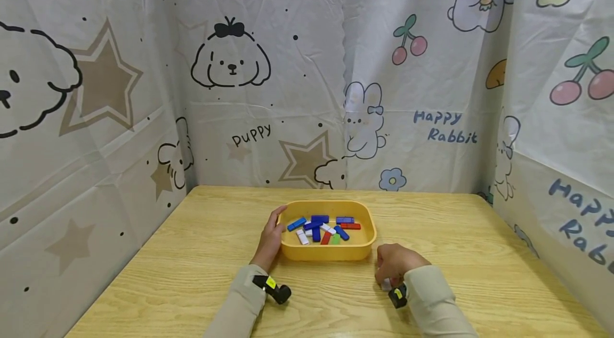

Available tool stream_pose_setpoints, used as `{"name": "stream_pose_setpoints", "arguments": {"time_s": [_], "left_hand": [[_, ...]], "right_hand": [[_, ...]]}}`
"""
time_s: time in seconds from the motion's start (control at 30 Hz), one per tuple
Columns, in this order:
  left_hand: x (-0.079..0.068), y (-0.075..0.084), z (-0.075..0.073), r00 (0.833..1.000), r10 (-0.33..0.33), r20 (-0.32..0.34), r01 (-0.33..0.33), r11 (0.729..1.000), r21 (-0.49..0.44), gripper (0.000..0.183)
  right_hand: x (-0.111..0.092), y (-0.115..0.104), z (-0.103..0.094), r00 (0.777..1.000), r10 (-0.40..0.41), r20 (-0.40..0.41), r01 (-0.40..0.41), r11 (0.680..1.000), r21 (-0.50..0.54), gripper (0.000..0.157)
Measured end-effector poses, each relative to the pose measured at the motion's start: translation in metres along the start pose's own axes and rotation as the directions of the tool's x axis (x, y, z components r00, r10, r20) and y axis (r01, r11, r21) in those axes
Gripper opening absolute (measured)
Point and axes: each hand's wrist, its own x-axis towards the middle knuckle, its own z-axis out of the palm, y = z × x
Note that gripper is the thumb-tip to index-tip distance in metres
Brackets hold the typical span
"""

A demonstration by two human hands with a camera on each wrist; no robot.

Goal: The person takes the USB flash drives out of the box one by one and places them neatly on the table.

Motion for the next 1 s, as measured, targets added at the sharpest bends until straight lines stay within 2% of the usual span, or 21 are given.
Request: {"name": "stream_pose_setpoints", "arguments": {"time_s": [0.27, 0.43, 0.63, 0.7, 0.83, 1.0], "left_hand": [[0.001, -0.002, 0.0, 1.0, 0.005, -0.006, -0.005, 1.0, 0.0, 0.058], [0.002, -0.003, 0.0, 1.0, 0.019, -0.002, -0.019, 1.0, 0.001, 0.057], [0.001, -0.002, 0.0, 1.0, 0.007, -0.002, -0.007, 1.0, -0.001, 0.057], [0.002, -0.002, 0.0, 1.0, 0.011, -0.006, -0.011, 1.0, 0.0, 0.057], [0.002, -0.001, 0.001, 0.999, 0.034, 0.009, -0.034, 0.999, -0.005, 0.057], [0.0, 0.0, 0.001, 0.999, 0.038, 0.023, -0.037, 0.999, -0.021, 0.057]], "right_hand": [[-0.002, -0.002, -0.002, 1.0, -0.001, -0.004, 0.001, 1.0, 0.031, 0.024], [-0.004, -0.002, -0.005, 0.998, -0.018, -0.058, 0.018, 1.0, 0.009, 0.023], [-0.01, -0.005, -0.014, 0.986, -0.087, -0.146, 0.08, 0.995, -0.051, 0.022], [-0.011, -0.006, -0.018, 0.972, -0.127, -0.195, 0.113, 0.99, -0.085, 0.023], [-0.012, -0.012, -0.023, 0.929, -0.196, -0.313, 0.16, 0.977, -0.138, 0.025], [-0.005, -0.019, -0.021, 0.874, -0.233, -0.426, 0.192, 0.972, -0.138, 0.023]]}}
